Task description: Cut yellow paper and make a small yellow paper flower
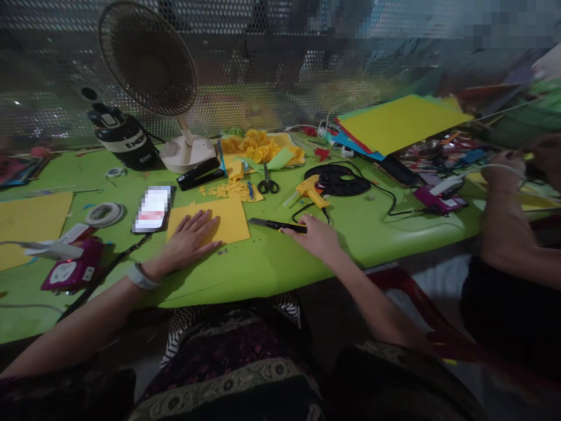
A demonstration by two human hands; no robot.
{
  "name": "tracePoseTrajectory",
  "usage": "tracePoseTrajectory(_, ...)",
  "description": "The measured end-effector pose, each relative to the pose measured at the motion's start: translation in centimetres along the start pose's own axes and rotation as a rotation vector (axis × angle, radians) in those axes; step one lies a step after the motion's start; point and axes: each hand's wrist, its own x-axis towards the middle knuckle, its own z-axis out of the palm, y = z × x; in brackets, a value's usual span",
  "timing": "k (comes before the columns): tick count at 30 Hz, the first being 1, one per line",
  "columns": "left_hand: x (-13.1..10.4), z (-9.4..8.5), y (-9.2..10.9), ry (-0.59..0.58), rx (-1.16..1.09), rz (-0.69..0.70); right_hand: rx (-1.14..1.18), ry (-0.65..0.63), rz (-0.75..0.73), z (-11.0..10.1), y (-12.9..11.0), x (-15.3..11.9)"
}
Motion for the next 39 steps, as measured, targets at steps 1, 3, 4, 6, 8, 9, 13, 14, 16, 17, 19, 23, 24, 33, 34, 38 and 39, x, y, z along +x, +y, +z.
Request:
tracePoseTrajectory(1, 0.00, -0.01, 0.01, 0.000, -0.002, 0.001, -0.005, 0.002, 0.000, -0.02, -0.04, 0.00)
tracePoseTrajectory(3, 0.02, 0.01, -0.01, 0.010, -0.006, 0.002, -0.014, 0.002, -0.003, -0.08, -0.12, 0.03)
tracePoseTrajectory(4, 0.03, 0.04, -0.02, 0.014, -0.006, 0.003, -0.016, 0.000, -0.004, -0.10, -0.15, 0.04)
tracePoseTrajectory(6, 0.04, 0.07, -0.01, 0.017, -0.005, 0.003, -0.014, -0.001, -0.005, -0.16, -0.19, 0.07)
tracePoseTrajectory(8, 0.05, 0.04, 0.06, 0.012, 0.000, -0.001, -0.006, -0.005, -0.006, -0.23, -0.20, 0.07)
tracePoseTrajectory(9, 0.04, -0.01, 0.11, 0.008, 0.004, -0.004, -0.002, -0.008, -0.007, -0.25, -0.20, 0.07)
tracePoseTrajectory(13, 0.02, -0.23, 0.26, -0.006, 0.008, -0.016, 0.007, -0.013, -0.002, -0.29, -0.10, 0.04)
tracePoseTrajectory(14, 0.01, -0.25, 0.26, -0.005, 0.006, -0.016, 0.007, -0.008, -0.001, -0.27, -0.07, 0.04)
tracePoseTrajectory(16, 0.00, -0.23, 0.21, 0.002, 0.000, -0.011, 0.001, 0.004, -0.006, -0.21, -0.05, 0.04)
tracePoseTrajectory(17, 0.00, -0.19, 0.16, 0.007, -0.003, -0.007, -0.002, 0.007, -0.011, -0.18, -0.05, 0.05)
tracePoseTrajectory(19, 0.00, -0.08, 0.08, 0.014, -0.004, -0.003, -0.003, 0.006, -0.021, -0.16, -0.11, 0.07)
tracePoseTrajectory(23, 0.01, 0.08, 0.03, 0.018, -0.003, -0.003, -0.001, -0.010, -0.002, -0.29, -0.28, 0.10)
tracePoseTrajectory(24, 0.01, 0.09, 0.04, 0.020, -0.002, -0.004, -0.001, -0.016, 0.004, -0.33, -0.31, 0.10)
tracePoseTrajectory(33, 0.05, -0.15, 0.17, -0.001, -0.003, -0.006, 0.021, 0.019, -0.044, -0.02, 0.02, 0.00)
tracePoseTrajectory(34, 0.05, -0.16, 0.17, -0.002, -0.004, -0.004, 0.024, 0.017, -0.047, 0.04, 0.01, -0.03)
tracePoseTrajectory(38, 0.06, -0.13, 0.15, 0.001, -0.002, -0.006, 0.033, 0.005, -0.077, 0.21, -0.11, -0.11)
tracePoseTrajectory(39, 0.07, -0.13, 0.15, 0.003, 0.000, -0.008, 0.037, 0.009, -0.091, 0.24, -0.14, -0.11)
